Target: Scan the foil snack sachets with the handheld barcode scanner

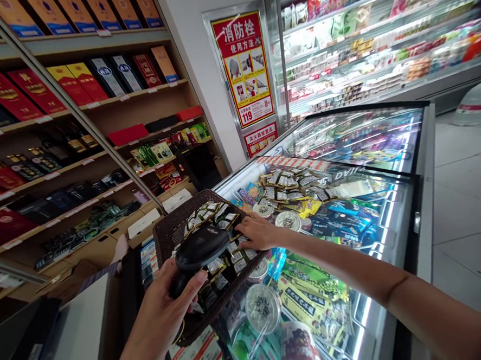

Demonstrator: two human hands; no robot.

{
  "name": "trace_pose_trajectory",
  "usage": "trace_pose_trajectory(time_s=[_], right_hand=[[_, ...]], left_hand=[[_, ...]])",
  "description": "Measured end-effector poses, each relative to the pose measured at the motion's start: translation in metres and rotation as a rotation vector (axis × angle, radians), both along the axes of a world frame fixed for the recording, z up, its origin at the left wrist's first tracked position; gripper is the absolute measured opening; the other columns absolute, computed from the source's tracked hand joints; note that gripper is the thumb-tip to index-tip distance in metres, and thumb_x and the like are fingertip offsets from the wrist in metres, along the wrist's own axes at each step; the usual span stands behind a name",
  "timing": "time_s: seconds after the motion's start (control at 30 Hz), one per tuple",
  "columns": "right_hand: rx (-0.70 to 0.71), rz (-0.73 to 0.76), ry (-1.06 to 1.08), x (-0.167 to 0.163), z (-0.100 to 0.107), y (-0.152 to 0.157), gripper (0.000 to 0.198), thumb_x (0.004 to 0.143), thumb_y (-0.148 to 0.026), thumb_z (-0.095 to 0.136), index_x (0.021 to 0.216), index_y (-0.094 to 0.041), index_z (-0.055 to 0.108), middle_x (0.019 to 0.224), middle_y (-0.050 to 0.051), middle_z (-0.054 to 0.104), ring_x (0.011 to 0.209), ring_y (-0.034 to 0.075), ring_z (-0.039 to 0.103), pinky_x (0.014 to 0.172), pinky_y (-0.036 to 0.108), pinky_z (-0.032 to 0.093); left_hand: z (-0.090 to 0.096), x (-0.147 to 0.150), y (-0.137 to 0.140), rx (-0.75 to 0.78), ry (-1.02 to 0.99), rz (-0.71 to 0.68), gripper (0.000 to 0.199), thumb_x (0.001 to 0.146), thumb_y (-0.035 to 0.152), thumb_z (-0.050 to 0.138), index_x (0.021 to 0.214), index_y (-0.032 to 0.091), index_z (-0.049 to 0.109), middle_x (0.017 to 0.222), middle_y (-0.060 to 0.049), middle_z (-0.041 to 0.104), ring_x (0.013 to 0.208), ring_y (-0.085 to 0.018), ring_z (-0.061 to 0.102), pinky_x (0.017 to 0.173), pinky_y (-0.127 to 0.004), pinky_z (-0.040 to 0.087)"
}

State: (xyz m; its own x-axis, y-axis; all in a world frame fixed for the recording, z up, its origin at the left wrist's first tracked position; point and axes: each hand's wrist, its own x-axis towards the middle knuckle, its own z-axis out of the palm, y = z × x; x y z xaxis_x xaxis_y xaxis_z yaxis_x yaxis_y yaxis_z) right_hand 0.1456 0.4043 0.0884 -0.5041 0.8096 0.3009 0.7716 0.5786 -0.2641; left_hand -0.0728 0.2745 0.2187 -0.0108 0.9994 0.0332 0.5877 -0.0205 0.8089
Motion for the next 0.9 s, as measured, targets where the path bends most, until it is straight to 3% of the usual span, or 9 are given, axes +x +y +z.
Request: trace_pose_trajectory(time_s=[0.1,0.2,0.3,0.4,0.5,0.6,0.7,0.9], right_hand=[[-0.030,0.095,-0.174,0.000,-0.003,0.003,0.057,0.087,-0.055,0.065,0.125,-0.013,0.064,0.108,0.015,0.072,0.120,0.030,0.058,0.121,0.052,0.020],[-0.070,0.104,-0.103,0.004,-0.003,0.010,0.057,0.077,-0.053,0.076,0.117,-0.015,0.066,0.112,0.014,0.069,0.116,0.031,0.058,0.117,0.051,0.026],[-0.163,0.083,0.140,0.007,0.001,0.011,0.044,0.077,-0.043,0.078,0.110,-0.018,0.064,0.110,0.011,0.067,0.110,0.028,0.059,0.104,0.045,0.038],[-0.282,-0.077,0.516,0.007,0.008,0.008,0.031,0.081,-0.036,0.072,0.103,-0.019,0.059,0.094,0.005,0.065,0.093,0.023,0.060,0.087,0.037,0.044],[-0.439,-0.243,1.025,0.004,0.014,0.005,0.031,0.077,-0.037,0.072,0.097,-0.020,0.055,0.086,0.000,0.061,0.080,0.018,0.058,0.074,0.030,0.045],[-0.647,-0.183,1.387,0.000,0.018,0.004,0.040,0.064,-0.033,0.081,0.091,-0.021,0.054,0.084,-0.002,0.061,0.073,0.014,0.057,0.069,0.027,0.045],[-0.787,-0.106,1.501,-0.002,0.022,0.001,0.045,0.056,-0.031,0.087,0.088,-0.020,0.056,0.081,-0.002,0.063,0.068,0.012,0.057,0.064,0.025,0.044],[-0.842,-0.111,1.524,-0.003,0.030,-0.007,0.050,0.051,-0.028,0.092,0.085,-0.019,0.057,0.072,-0.005,0.063,0.061,0.010,0.059,0.061,0.023,0.047]], left_hand=[[-0.002,-0.001,0.001,0.017,-0.027,0.014,0.045,0.069,0.066,0.072,0.083,0.023,0.068,0.056,0.003,0.051,0.055,-0.015,0.048,0.050,-0.024,0.040],[-0.004,-0.001,0.002,0.022,-0.030,0.007,0.044,0.069,0.066,0.071,0.079,0.023,0.067,0.055,0.003,0.050,0.056,-0.016,0.048,0.050,-0.025,0.039],[-0.004,-0.001,0.002,0.013,-0.035,0.008,0.044,0.070,0.066,0.071,0.072,0.023,0.063,0.055,0.003,0.050,0.055,-0.016,0.046,0.050,-0.025,0.038],[-0.003,0.000,0.001,0.021,-0.067,0.023,0.045,0.069,0.067,0.072,0.074,0.023,0.061,0.057,0.004,0.049,0.055,-0.015,0.045,0.052,-0.025,0.038],[-0.002,0.000,0.000,0.035,-0.087,0.037,0.046,0.070,0.067,0.071,0.075,0.023,0.060,0.060,0.005,0.049,0.056,-0.013,0.045,0.054,-0.023,0.039],[-0.003,-0.001,0.002,0.039,-0.079,0.056,0.045,0.071,0.067,0.069,0.074,0.023,0.060,0.060,0.005,0.049,0.055,-0.013,0.044,0.053,-0.023,0.038],[-0.004,-0.002,0.004,0.053,-0.059,0.062,0.047,0.071,0.068,0.069,0.072,0.023,0.059,0.060,0.005,0.050,0.054,-0.013,0.045,0.052,-0.023,0.037],[-0.005,-0.003,0.004,0.077,-0.038,0.052,0.048,0.071,0.071,0.067,0.080,0.023,0.062,0.061,0.004,0.050,0.055,-0.014,0.044,0.051,-0.025,0.038]])
